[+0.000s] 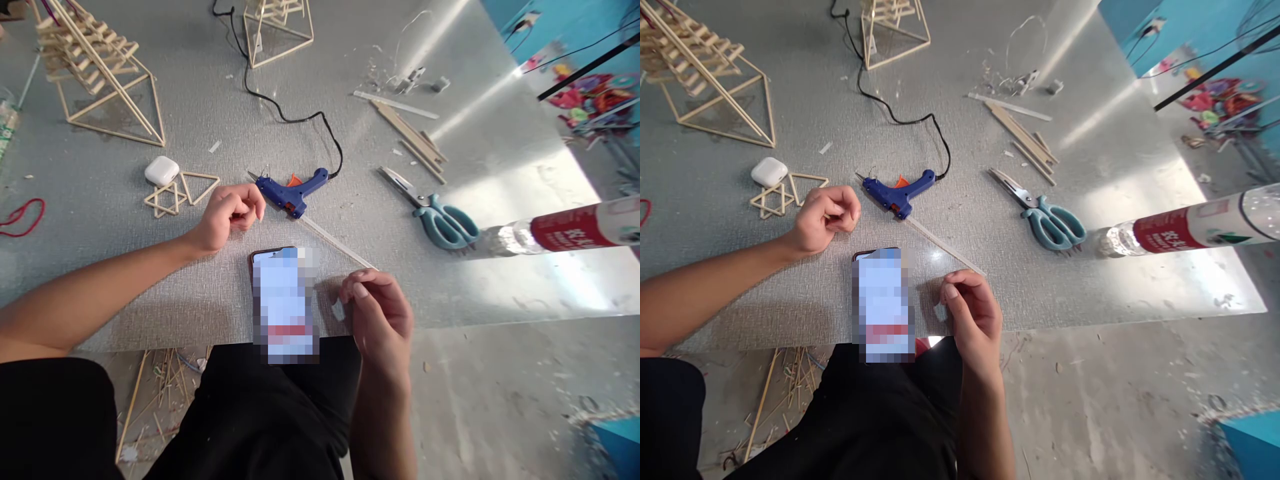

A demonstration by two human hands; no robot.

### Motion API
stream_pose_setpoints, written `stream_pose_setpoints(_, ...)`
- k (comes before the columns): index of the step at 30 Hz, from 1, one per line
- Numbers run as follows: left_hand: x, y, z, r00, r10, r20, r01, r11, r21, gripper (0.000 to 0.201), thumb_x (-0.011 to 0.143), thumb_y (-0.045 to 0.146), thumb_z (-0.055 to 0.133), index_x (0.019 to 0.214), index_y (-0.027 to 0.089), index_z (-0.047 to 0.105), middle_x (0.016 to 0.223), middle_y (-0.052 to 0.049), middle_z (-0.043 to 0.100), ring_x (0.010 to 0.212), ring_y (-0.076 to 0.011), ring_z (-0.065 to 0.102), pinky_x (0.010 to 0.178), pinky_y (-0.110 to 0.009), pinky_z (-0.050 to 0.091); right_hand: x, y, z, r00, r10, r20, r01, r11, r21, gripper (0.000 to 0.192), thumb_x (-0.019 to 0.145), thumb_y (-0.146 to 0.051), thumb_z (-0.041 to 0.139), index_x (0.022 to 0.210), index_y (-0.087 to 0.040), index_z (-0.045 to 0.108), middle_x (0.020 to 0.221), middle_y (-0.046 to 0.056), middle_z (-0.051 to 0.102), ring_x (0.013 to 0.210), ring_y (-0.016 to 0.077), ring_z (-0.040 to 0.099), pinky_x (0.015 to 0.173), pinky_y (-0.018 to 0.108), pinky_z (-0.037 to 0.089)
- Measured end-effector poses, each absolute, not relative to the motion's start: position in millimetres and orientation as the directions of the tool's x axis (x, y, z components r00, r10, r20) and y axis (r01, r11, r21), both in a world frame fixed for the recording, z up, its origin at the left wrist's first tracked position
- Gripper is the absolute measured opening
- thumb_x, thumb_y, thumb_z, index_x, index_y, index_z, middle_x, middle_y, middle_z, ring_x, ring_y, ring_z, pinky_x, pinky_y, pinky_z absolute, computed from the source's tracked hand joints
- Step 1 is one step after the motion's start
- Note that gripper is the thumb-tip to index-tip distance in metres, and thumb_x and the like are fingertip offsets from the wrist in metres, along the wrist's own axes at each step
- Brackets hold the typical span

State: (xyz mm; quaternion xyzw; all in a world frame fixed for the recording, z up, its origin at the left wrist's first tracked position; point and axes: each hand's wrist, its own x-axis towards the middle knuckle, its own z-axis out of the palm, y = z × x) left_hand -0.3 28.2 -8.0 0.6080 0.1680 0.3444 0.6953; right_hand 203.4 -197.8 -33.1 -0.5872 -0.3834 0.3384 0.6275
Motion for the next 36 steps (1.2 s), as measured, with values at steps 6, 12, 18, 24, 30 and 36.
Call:
stream_pose_setpoints(6,-0.2,28.1,-9.6,0.703,0.688,0.177,-0.271,0.029,0.962,0.013,0.077,0.019,0.051,0.072,0.015,0.063,0.046,0.005,0.034,0.043,-0.0092,0.021,0.044,-0.025,0.019,204.0,-197.0,-32.5,0.456,0.886,0.084,0.011,0.088,-0.996,0.008,0.099,-0.029,0.065,0.106,-0.028,0.07,0.088,0.001,0.057,0.077,0.0133,0.056,0.069,0.031,0.05)
stream_pose_setpoints(12,-0.2,28.6,-9.2,0.703,0.687,0.183,-0.272,0.023,0.962,0.013,0.078,0.019,0.052,0.072,0.015,0.063,0.046,0.005,0.034,0.043,-0.0086,0.021,0.043,-0.024,0.019,203.6,-197.9,-31.4,0.444,0.892,0.087,0.03,0.082,-0.996,0.009,0.1,-0.027,0.063,0.107,-0.029,0.069,0.089,0.0,0.057,0.078,0.0143,0.056,0.069,0.031,0.048)
stream_pose_setpoints(18,-0.4,28.9,-9.3,0.713,0.677,0.181,-0.26,0.016,0.966,0.014,0.079,0.019,0.051,0.072,0.015,0.062,0.046,0.006,0.032,0.043,-0.0079,0.022,0.043,-0.022,0.02,204.0,-199.0,-31.8,0.437,0.895,0.087,0.022,0.086,-0.996,0.008,0.1,-0.027,0.065,0.106,-0.029,0.07,0.092,0.002,0.057,0.08,0.0147,0.056,0.071,0.032,0.047)
stream_pose_setpoints(24,-0.6,27.9,-7.9,0.714,0.676,0.185,-0.258,0.008,0.966,0.014,0.079,0.018,0.051,0.071,0.015,0.062,0.046,0.007,0.031,0.043,-0.008,0.022,0.043,-0.022,0.02,203.9,-198.8,-32.4,0.428,0.899,0.097,0.018,0.099,-0.995,0.009,0.101,-0.025,0.063,0.105,-0.029,0.07,0.095,0.002,0.057,0.08,0.0147,0.056,0.07,0.032,0.047)
stream_pose_setpoints(30,0.0,27.4,-7.3,0.709,0.682,0.182,-0.259,0.012,0.966,0.014,0.078,0.018,0.051,0.071,0.015,0.062,0.045,0.006,0.033,0.042,-0.0077,0.022,0.043,-0.022,0.02,203.6,-198.8,-31.6,0.422,0.899,0.118,0.014,0.124,-0.992,0.01,0.101,-0.023,0.062,0.104,-0.028,0.07,0.095,0.002,0.057,0.081,0.0145,0.056,0.072,0.032,0.047)
stream_pose_setpoints(36,-0.1,27.3,-7.9,0.708,0.684,0.177,-0.256,0.015,0.967,0.013,0.078,0.018,0.052,0.07,0.014,0.062,0.045,0.006,0.034,0.043,-0.0074,0.023,0.043,-0.021,0.02,204.4,-198.0,-32.9,0.413,0.901,0.131,0.014,0.137,-0.99,0.011,0.101,-0.022,0.061,0.103,-0.028,0.07,0.094,0.001,0.058,0.08,0.0141,0.055,0.072,0.032,0.046)
